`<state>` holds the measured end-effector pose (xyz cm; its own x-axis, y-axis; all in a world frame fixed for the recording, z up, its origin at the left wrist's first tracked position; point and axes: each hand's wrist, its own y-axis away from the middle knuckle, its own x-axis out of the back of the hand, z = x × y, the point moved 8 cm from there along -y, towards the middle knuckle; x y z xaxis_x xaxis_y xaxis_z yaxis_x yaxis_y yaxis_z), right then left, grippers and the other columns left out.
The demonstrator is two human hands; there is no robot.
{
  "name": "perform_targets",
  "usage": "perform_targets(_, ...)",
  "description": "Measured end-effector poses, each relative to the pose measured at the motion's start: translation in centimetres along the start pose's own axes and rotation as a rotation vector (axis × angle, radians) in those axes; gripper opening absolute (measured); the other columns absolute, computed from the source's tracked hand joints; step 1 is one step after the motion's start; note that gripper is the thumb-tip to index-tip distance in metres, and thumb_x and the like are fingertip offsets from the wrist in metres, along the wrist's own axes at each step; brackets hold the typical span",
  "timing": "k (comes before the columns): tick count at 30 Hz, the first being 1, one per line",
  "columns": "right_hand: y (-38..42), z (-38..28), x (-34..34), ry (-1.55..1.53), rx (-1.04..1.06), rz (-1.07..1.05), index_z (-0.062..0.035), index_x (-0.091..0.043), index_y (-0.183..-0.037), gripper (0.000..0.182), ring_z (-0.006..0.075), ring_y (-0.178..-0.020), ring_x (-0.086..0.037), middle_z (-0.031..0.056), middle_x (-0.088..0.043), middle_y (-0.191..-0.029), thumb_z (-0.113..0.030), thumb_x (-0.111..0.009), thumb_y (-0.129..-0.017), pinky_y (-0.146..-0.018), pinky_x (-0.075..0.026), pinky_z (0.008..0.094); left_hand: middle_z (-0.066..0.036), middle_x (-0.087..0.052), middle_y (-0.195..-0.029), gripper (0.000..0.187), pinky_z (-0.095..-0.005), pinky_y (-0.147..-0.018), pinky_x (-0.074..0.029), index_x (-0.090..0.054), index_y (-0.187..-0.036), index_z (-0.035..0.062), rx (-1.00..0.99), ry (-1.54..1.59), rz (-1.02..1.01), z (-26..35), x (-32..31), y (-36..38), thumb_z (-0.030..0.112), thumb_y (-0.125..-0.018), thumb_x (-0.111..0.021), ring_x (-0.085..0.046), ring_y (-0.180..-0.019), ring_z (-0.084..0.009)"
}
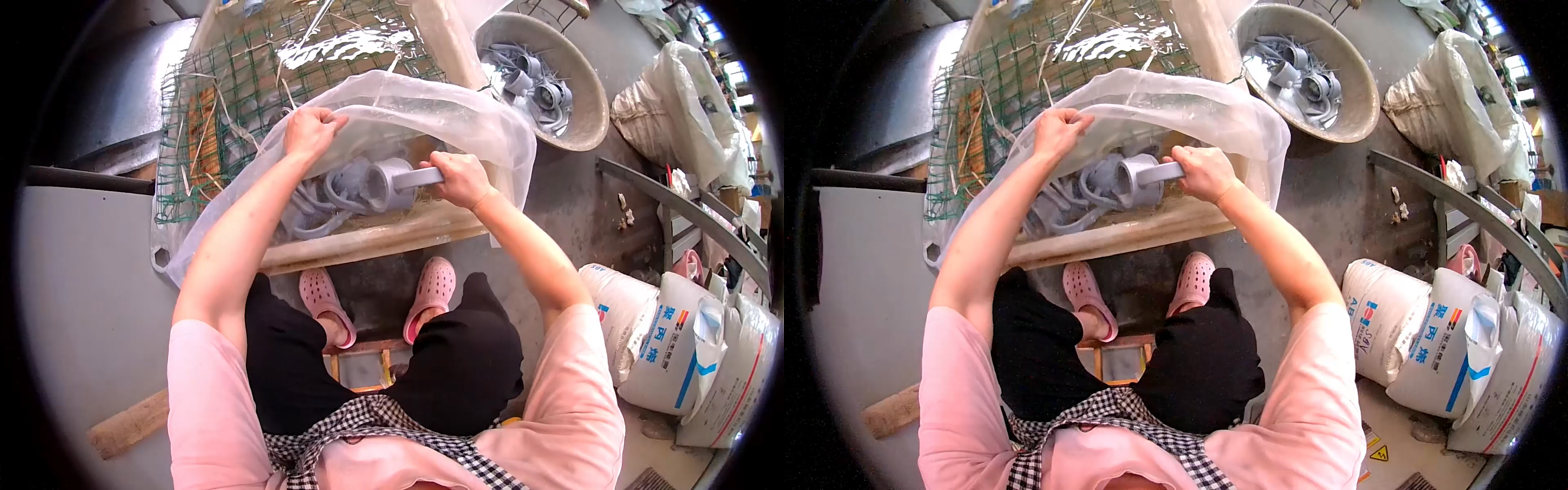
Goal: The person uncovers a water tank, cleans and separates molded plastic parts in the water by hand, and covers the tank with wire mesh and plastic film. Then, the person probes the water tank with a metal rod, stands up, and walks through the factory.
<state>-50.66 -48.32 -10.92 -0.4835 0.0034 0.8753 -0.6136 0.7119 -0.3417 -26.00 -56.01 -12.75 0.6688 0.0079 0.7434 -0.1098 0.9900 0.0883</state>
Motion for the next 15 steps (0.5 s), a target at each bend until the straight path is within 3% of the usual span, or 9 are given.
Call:
perform_targets(2,0.7,1.1,1.2,-0.111,-0.160,0.134,-0.0064,-0.050,-0.073,0.020,0.0334,-0.062,-0.060,0.0150,-0.057,-0.064,-0.021,-0.062,-0.080,-0.054,-0.046,0.0427,-0.003,-0.064,-0.063,0.024,-0.0330,-0.059,-0.046,-0.071,-0.072,0.0125,0.005,0.007,0.006,0.1,0.1,0.2,0.037,-0.072,-0.070,-0.061,-0.060,-0.0158)
perform_targets(4,1.0,1.4,1.9,-0.193,-0.222,0.203,-0.0038,-0.050,-0.072,0.017,0.0370,-0.060,-0.058,0.0186,-0.055,-0.063,-0.015,-0.060,-0.081,-0.053,-0.044,0.0427,-0.002,-0.064,-0.062,0.024,-0.0325,-0.058,-0.046,-0.071,-0.072,0.0121,0.008,0.030,0.010,-0.1,-0.2,0.1,0.036,-0.072,-0.071,-0.060,-0.059,-0.0152)
perform_targets(6,1.6,2.9,2.7,-0.471,-0.383,0.320,-0.0016,-0.053,-0.076,0.011,0.0392,-0.062,-0.057,0.0208,-0.055,-0.064,-0.010,-0.055,-0.083,-0.053,-0.044,0.0409,-0.002,-0.064,-0.062,0.024,-0.0319,-0.057,-0.045,-0.071,-0.071,0.0117,0.008,0.051,0.010,-0.3,-0.3,0.0,0.036,-0.072,-0.071,-0.060,-0.058,-0.0145)
perform_targets(7,1.8,2.9,3.6,-0.368,-0.289,0.534,-0.0008,-0.055,-0.079,0.011,0.0318,-0.053,-0.057,0.0151,-0.056,-0.059,-0.010,-0.052,-0.085,-0.049,-0.041,0.0360,-0.002,-0.063,-0.061,0.024,-0.0312,-0.056,-0.044,-0.071,-0.072,0.0112,0.008,0.055,-0.003,-0.4,-0.4,0.0,0.035,-0.073,-0.071,-0.058,-0.056,-0.0138)
perform_targets(8,1.8,3.5,3.7,-0.362,-0.289,0.539,-0.0008,-0.055,-0.079,0.011,0.0318,-0.053,-0.057,0.0151,-0.056,-0.059,-0.010,-0.052,-0.085,-0.049,-0.041,0.0360,-0.002,-0.063,-0.060,0.023,-0.0306,-0.054,-0.043,-0.071,-0.072,0.0106,0.008,0.060,-0.015,-0.4,-0.5,-0.1,0.034,-0.073,-0.071,-0.057,-0.055,-0.0131)
perform_targets(11,2.8,7.9,0.6,-1.028,-0.773,0.391,-0.0032,-0.057,-0.076,0.018,0.0104,-0.046,-0.045,0.0002,-0.049,-0.054,-0.016,-0.055,-0.088,-0.043,-0.032,0.0262,-0.002,-0.062,-0.058,0.023,-0.0301,-0.052,-0.041,-0.070,-0.071,0.0093,-0.025,0.052,-0.013,-0.5,-0.5,-0.2,0.032,-0.074,-0.070,-0.055,-0.052,-0.0121)
perform_targets(12,2.4,8.3,1.5,-1.031,-0.775,0.392,-0.0032,-0.057,-0.076,0.018,0.0104,-0.046,-0.045,0.0002,-0.049,-0.054,-0.016,-0.055,-0.088,-0.043,-0.032,0.0262,-0.002,-0.062,-0.058,0.023,-0.0301,-0.052,-0.041,-0.070,-0.071,0.0093,-0.025,0.049,-0.015,-0.4,-0.6,-0.2,0.032,-0.074,-0.070,-0.055,-0.052,-0.0121)
perform_targets(15,2.1,11.1,5.4,-1.256,-0.861,0.684,-0.0042,-0.055,-0.068,0.027,0.0133,-0.044,-0.045,0.0026,-0.046,-0.049,-0.022,-0.054,-0.088,-0.043,-0.034,0.0284,-0.003,-0.061,-0.057,0.023,-0.0301,-0.052,-0.041,-0.069,-0.070,0.0080,0.004,0.051,-0.010,-0.3,-0.4,-0.1,0.031,-0.075,-0.070,-0.054,-0.051,-0.0115)
